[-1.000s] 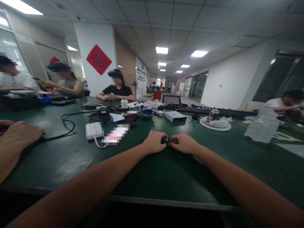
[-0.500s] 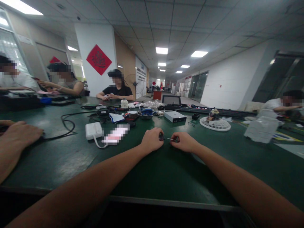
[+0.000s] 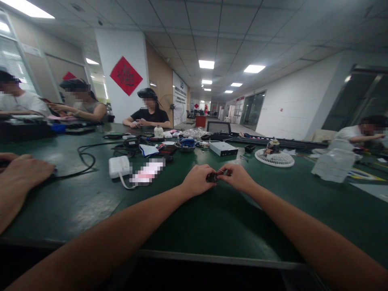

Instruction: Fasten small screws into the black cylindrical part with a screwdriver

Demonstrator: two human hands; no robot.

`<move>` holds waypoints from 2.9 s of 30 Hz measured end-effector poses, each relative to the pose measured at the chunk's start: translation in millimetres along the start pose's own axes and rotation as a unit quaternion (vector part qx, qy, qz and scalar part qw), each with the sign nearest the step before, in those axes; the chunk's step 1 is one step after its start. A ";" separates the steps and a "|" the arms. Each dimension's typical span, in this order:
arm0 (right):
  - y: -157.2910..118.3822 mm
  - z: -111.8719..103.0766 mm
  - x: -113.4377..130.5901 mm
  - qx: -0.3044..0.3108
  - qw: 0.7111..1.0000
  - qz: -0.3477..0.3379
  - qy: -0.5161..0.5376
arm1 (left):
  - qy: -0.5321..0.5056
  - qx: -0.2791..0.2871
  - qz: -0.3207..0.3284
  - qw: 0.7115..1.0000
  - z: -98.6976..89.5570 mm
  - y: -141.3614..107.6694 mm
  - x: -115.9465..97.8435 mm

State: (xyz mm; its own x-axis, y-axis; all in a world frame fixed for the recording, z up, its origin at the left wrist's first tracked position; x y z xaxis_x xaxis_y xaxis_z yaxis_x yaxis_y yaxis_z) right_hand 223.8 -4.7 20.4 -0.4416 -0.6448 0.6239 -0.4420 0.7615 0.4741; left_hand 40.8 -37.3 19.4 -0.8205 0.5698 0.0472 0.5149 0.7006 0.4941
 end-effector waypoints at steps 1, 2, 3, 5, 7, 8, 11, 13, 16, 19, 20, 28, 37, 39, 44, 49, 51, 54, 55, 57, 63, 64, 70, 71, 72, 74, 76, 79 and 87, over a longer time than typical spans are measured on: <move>-0.3 0.5 0.1 0.000 1.000 0.004 0.001 | -0.002 0.002 0.003 1.000 -0.4 0.0 -0.1; -0.6 1.0 0.5 0.000 1.000 0.008 0.003 | -0.005 0.005 0.009 1.000 -0.8 0.1 -0.2; -0.9 1.4 1.0 0.000 1.000 0.011 0.004 | -0.008 0.007 0.017 1.000 -1.2 0.1 -0.4; -1.5 1.6 2.5 -0.002 1.000 0.015 0.004 | -0.014 0.007 0.029 0.999 -1.9 0.0 -0.5; -1.8 1.0 4.1 -0.005 1.000 0.017 -0.005 | -0.020 -0.002 0.037 0.999 -2.5 0.0 -0.2; -1.8 0.6 4.8 -0.006 1.000 0.016 -0.010 | -0.024 -0.008 0.040 0.999 -2.7 -0.1 0.1; -1.2 0.0 5.5 -0.004 1.000 0.007 -0.017 | -0.033 -0.020 0.044 0.998 -2.3 -0.4 0.5; -0.7 0.9 3.5 0.006 1.000 0.006 0.004 | -0.036 -0.020 0.041 0.998 -1.5 -0.7 0.6; -0.8 3.0 -1.6 0.031 0.997 0.016 0.067 | -0.039 -0.010 0.041 0.998 -0.7 -1.2 0.0; -2.5 3.4 -2.7 0.045 0.996 0.013 0.072 | -0.037 0.009 0.056 0.998 -0.8 -1.5 -1.5; -3.3 3.4 -1.6 0.046 0.997 0.010 0.056 | -0.034 0.013 0.062 0.997 -1.0 -1.5 -1.9; -3.8 5.4 9.1 0.017 0.999 -0.004 -0.030 | -0.027 -0.032 -0.002 0.999 2.8 0.8 2.3; -3.5 3.2 6.5 0.057 0.994 0.002 -0.090 | -0.010 -0.042 -0.102 0.994 7.2 -1.4 14.4; -3.8 4.8 9.0 0.065 0.991 -0.003 -0.116 | -0.013 -0.037 -0.079 0.996 6.9 -1.7 11.4; -6.4 9.2 16.8 0.096 0.973 -0.002 -0.208 | -0.013 -0.034 -0.035 0.999 7.7 -1.8 4.7; -11.4 12.4 26.5 0.127 0.961 -0.013 -0.247 | -0.009 -0.032 -0.037 0.999 7.9 -1.7 6.2; -11.7 12.1 28.6 0.124 0.964 -0.013 -0.233 | -0.012 -0.035 -0.037 0.999 7.3 -1.7 6.7; -9.8 8.9 28.8 0.099 0.971 0.001 -0.218 | -0.017 -0.036 -0.031 0.999 6.6 -1.4 5.8; -8.9 7.5 28.3 0.088 0.971 0.009 -0.223 | -0.019 -0.036 -0.028 0.999 6.4 -1.3 5.1; -7.7 5.7 26.6 0.078 0.967 0.028 -0.242 | -0.016 -0.038 -0.023 0.999 6.5 -1.1 4.0; -9.9 9.8 23.0 0.138 0.960 0.032 -0.241 | -0.001 -0.034 -0.019 0.999 8.7 -1.5 4.9; -10.3 10.3 22.8 0.142 0.962 0.024 -0.231 | -0.003 -0.032 -0.019 0.999 8.8 -1.7 5.2; -7.3 8.3 15.8 0.115 0.982 0.047 -0.142 | -0.011 -0.025 -0.006 1.000 6.8 -1.7 2.5; -6.5 7.8 14.7 0.108 0.984 0.054 -0.134 | -0.008 -0.024 0.001 1.000 6.3 -1.6 1.2; -5.8 7.5 14.0 0.104 0.984 0.060 -0.132 | -0.004 -0.024 0.008 1.000 5.9 -1.5 -0.1; -5.2 7.7 13.5 0.106 0.982 0.070 -0.141 | 0.005 -0.023 0.018 1.000 4.9 -1.2 -2.2; -5.6 8.8 14.0 0.120 0.976 0.080 -0.161 | 0.012 -0.020 0.018 1.000 4.1 -1.0 -2.9; -7.0 11.2 16.5 0.146 0.967 0.080 -0.193 | 0.015 -0.017 0.005 1.000 3.7 -0.9 -1.5; -9.6 12.6 26.2 0.145 0.965 0.041 -0.213 | -0.003 -0.016 -0.012 1.000 6.1 -1.2 2.4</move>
State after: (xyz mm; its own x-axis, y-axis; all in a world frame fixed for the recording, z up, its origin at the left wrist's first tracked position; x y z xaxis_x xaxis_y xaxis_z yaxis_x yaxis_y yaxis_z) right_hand 206.6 -29.8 24.4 -0.7388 -0.5984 0.3099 -0.5643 0.8007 0.2010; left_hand 39.8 -34.1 13.6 -0.8311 0.5553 0.0296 0.4864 0.7000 0.5230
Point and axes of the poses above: each hand's wrist, its own y-axis towards the middle knuckle, its own z-axis out of the palm, x = y × z, the point moved 3 cm from there along y, towards the middle knuckle, and after that the axes turned 15 degrees about y, right-handed, at the moved point
